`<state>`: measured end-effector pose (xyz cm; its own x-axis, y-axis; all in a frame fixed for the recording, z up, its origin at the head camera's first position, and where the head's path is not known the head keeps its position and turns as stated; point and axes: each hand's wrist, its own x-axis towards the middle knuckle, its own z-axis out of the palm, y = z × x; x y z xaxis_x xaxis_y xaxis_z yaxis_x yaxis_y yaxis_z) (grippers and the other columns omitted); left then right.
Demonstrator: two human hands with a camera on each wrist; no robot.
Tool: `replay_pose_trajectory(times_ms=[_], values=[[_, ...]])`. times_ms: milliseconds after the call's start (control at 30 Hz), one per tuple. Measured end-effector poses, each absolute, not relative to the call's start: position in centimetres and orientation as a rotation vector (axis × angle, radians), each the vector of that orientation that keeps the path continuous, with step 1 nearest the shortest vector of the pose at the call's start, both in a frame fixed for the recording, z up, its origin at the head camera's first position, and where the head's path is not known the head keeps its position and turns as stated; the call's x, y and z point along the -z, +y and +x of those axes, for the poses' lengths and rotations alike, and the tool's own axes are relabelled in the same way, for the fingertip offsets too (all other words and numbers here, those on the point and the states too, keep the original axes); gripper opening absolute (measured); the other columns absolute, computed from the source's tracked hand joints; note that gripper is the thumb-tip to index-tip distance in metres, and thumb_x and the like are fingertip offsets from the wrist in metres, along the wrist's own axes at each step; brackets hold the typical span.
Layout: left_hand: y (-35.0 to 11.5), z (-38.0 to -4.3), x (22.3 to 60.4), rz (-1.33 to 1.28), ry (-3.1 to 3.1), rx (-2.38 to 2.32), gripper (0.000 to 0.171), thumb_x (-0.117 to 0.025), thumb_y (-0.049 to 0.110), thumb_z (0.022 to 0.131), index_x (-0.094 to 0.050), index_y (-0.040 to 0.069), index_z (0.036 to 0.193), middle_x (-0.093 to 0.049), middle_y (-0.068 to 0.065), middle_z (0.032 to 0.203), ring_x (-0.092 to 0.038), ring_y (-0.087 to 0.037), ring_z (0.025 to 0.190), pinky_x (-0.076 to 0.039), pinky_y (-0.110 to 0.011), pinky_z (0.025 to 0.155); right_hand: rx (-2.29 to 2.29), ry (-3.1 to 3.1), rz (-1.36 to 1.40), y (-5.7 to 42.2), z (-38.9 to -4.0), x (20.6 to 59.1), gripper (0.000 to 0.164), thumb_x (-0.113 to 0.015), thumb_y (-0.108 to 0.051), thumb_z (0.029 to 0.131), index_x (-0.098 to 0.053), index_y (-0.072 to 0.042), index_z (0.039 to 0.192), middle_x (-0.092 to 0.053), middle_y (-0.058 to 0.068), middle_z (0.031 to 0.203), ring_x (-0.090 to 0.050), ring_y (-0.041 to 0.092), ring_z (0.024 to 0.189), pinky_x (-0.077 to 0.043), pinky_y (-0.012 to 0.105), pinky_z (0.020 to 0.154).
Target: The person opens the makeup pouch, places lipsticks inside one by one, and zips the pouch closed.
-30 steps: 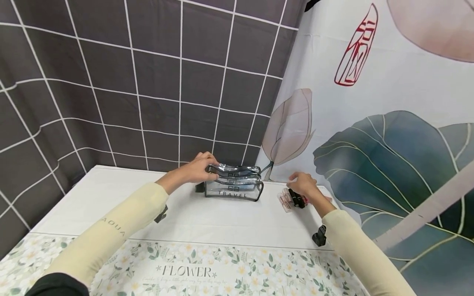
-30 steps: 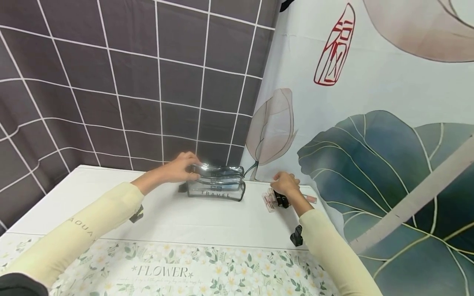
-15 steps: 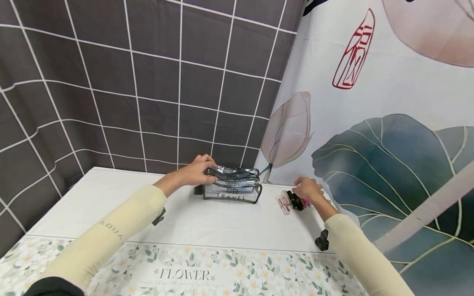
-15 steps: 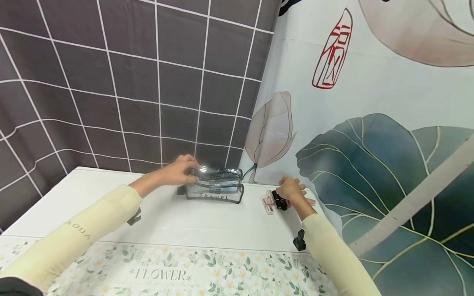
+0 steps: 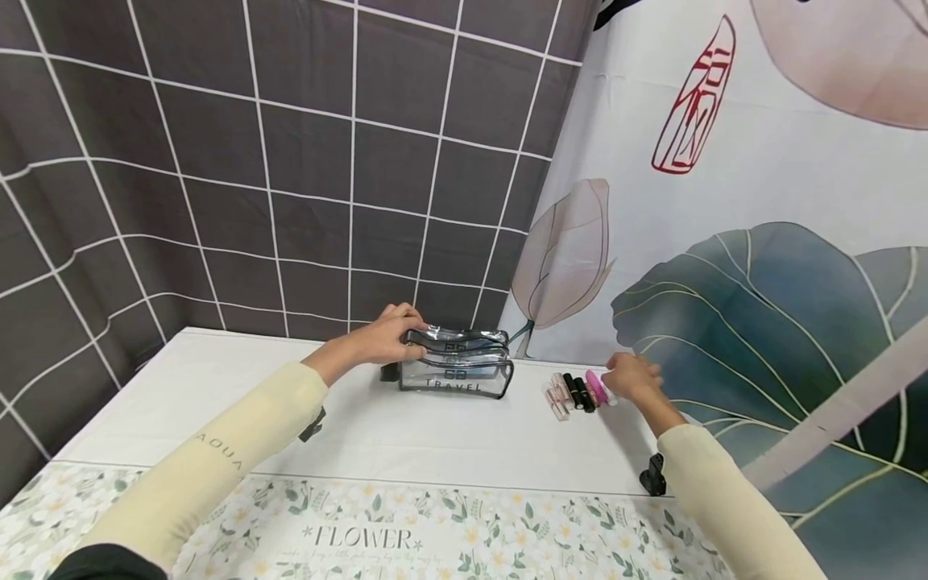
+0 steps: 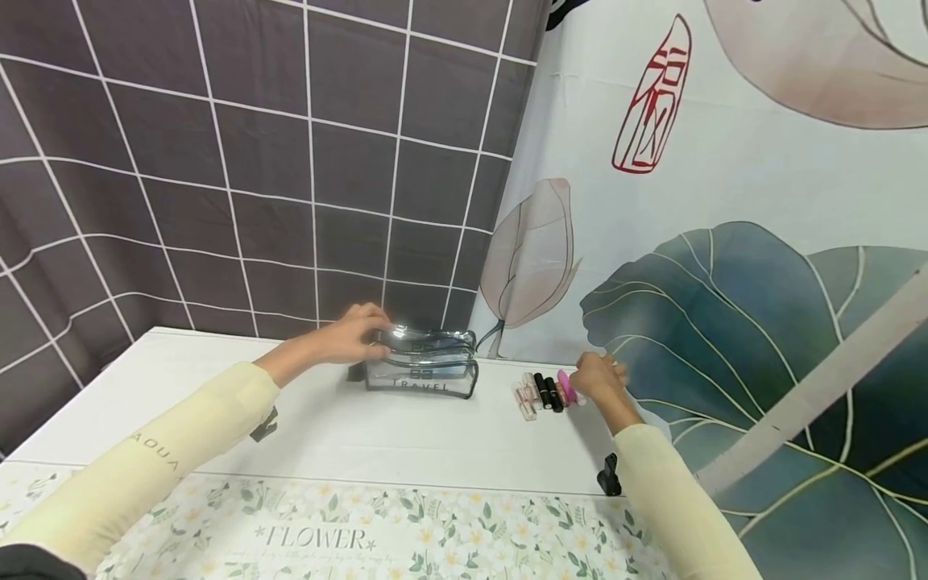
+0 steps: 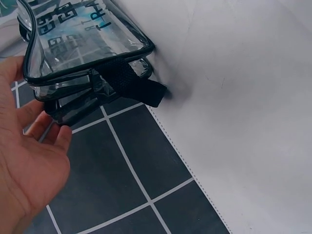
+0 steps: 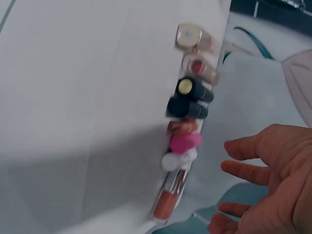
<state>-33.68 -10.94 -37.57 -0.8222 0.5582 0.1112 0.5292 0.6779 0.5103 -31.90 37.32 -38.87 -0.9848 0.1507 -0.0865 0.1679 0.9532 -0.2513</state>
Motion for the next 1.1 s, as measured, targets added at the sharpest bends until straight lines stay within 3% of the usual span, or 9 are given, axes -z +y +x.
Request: replay_pose_trajectory(times_ms=[200,500,833,1100], values=[[-10.9,-33.7,37.5,0.906,2.818,-0.814,0.065,-0.069,0.033,0.103,-0.062,-0.004,0.157,-0.048,-0.023,0.163,-0.040,-0.044,0.151,-0.043,-0.068,0.128,0.409,3.020,0.255,38.7,-31.5,38.7,0.046,-0.066,-0.015,0.099,-0.065,0.014,0.135,-0.056,0.044,0.143,-0.043,0.067,0.131,-0.041,0.077,0.108],[-10.9,-33.9,37.7,0.918,2.812,-0.812,0.065,-0.069,0.034,0.104,-0.062,-0.004,0.157,-0.049,-0.023,0.161,-0.040,-0.044,0.150,-0.042,-0.067,0.128,0.275,3.035,0.267,40.6,-31.8,39.9,0.046,-0.071,-0.009,0.101,-0.063,0.015,0.139,-0.046,0.048,0.141,-0.032,0.065,0.130,-0.032,0.077,0.111],[-11.0,-33.8,37.2,0.914,2.824,-0.794,0.066,-0.069,0.033,0.104,-0.061,-0.004,0.157,-0.047,-0.025,0.163,-0.039,-0.045,0.151,-0.041,-0.068,0.128,0.110,3.095,0.178,42.1,-31.7,40.8,0.039,-0.068,-0.007,0.103,-0.064,0.015,0.134,-0.046,0.047,0.132,-0.041,0.063,0.120,-0.040,0.073,0.103],[-10.9,-33.4,37.0,0.917,2.809,-0.803,0.066,-0.069,0.032,0.104,-0.061,-0.005,0.158,-0.048,-0.024,0.162,-0.040,-0.044,0.150,-0.042,-0.067,0.127,0.100,3.065,0.197,42.1,-31.2,41.7,0.033,-0.061,-0.006,0.109,-0.063,0.015,0.135,-0.046,0.045,0.129,-0.045,0.061,0.120,-0.056,0.069,0.096]])
